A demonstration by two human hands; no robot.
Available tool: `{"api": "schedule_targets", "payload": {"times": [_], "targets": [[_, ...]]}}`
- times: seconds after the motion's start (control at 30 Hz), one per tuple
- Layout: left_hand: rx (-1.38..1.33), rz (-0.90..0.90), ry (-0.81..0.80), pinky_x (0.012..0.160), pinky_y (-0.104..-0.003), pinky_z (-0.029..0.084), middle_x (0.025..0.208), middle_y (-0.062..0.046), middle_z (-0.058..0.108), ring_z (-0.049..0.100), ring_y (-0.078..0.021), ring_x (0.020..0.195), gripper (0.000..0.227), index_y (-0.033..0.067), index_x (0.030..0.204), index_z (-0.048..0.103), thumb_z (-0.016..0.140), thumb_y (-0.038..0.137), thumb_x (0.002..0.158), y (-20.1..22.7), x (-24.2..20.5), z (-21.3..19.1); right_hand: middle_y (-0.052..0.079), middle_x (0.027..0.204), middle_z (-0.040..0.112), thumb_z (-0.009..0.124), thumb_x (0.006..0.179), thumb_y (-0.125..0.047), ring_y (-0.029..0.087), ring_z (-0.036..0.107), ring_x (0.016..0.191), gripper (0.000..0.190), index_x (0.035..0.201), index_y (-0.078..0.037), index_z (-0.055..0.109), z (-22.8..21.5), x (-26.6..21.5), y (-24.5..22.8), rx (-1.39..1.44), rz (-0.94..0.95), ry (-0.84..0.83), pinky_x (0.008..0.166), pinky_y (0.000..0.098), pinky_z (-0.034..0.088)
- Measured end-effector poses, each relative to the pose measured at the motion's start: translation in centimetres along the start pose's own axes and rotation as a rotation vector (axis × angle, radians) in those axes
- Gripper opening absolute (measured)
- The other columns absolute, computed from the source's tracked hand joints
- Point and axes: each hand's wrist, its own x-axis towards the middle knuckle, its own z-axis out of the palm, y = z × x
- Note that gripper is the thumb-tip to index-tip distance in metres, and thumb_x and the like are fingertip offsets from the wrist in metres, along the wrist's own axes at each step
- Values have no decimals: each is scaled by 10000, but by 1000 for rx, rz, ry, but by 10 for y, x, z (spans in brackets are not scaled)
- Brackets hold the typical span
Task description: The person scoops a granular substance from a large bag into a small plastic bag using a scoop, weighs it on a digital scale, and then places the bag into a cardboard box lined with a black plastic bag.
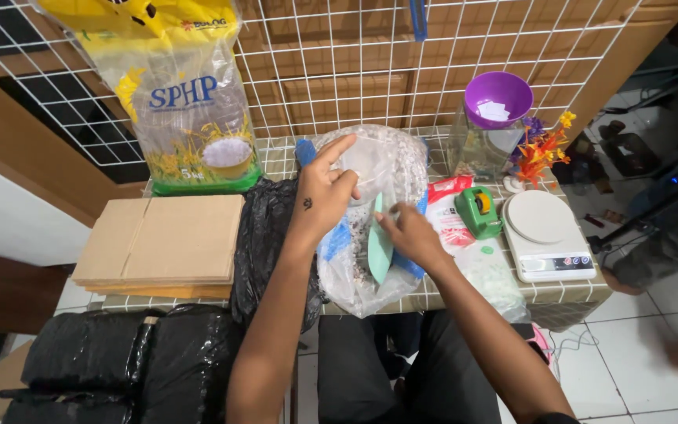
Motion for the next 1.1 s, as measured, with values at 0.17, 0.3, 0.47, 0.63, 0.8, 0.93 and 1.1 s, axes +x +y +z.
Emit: {"api": "schedule_targets", "payload": {"times": [0.17,0.3,0.47,0.63,0.8,0.93,1.1], "targets": [[34,-18,-65,563,-278,557,1366,-158,602,724,-173,588,653,11,1386,614,493,-16,745,0,1,-3,283,1298,489,827,853,-208,471,585,1091,795,1485,3,392,-50,-30,-29,472,-395,95,872,570,515],[55,-57,-130,538,-283,551,1325,-183,630,707,-170,556,641,8,1366,631,510,-10,736,-2,-3,3,309,1178,643,838,832,-63,470,631,1141,584,1304,98,534,-37,-11,-8,552,-475,-29,919,596,539],[120,-134,-181,549,-275,545,1278,-128,665,690,-134,556,612,35,1331,672,509,11,742,4,-5,-2,129,770,698,859,801,-61,193,679,669,268,973,10,666,-54,-25,-10,671,-369,-1,599,332,585],[198,-235,-232,469,-269,457,716,-78,691,610,-139,482,628,75,1343,686,501,54,744,17,-6,4,142,579,658,873,781,-95,176,641,491,248,822,18,656,-69,-32,8,649,-300,-7,466,282,536],[190,-136,-270,539,-298,556,1274,-157,680,678,-155,533,578,9,1309,678,514,37,756,12,-5,18,111,594,695,859,793,-121,188,640,484,252,946,-27,682,-46,-15,70,380,-341,15,516,319,523],[176,-111,-296,529,-286,556,1290,-150,676,676,-145,516,587,6,1313,676,521,29,747,9,-3,27,83,691,732,821,841,-140,213,643,550,367,1182,-121,687,-74,-57,49,288,-326,107,561,341,516],[192,-100,-325,537,-295,557,1295,-175,658,671,-162,516,588,-20,1317,664,521,20,747,10,-2,42,134,899,774,733,909,-105,313,708,722,291,1195,-162,741,-110,-83,90,190,-203,293,678,393,559]]}}
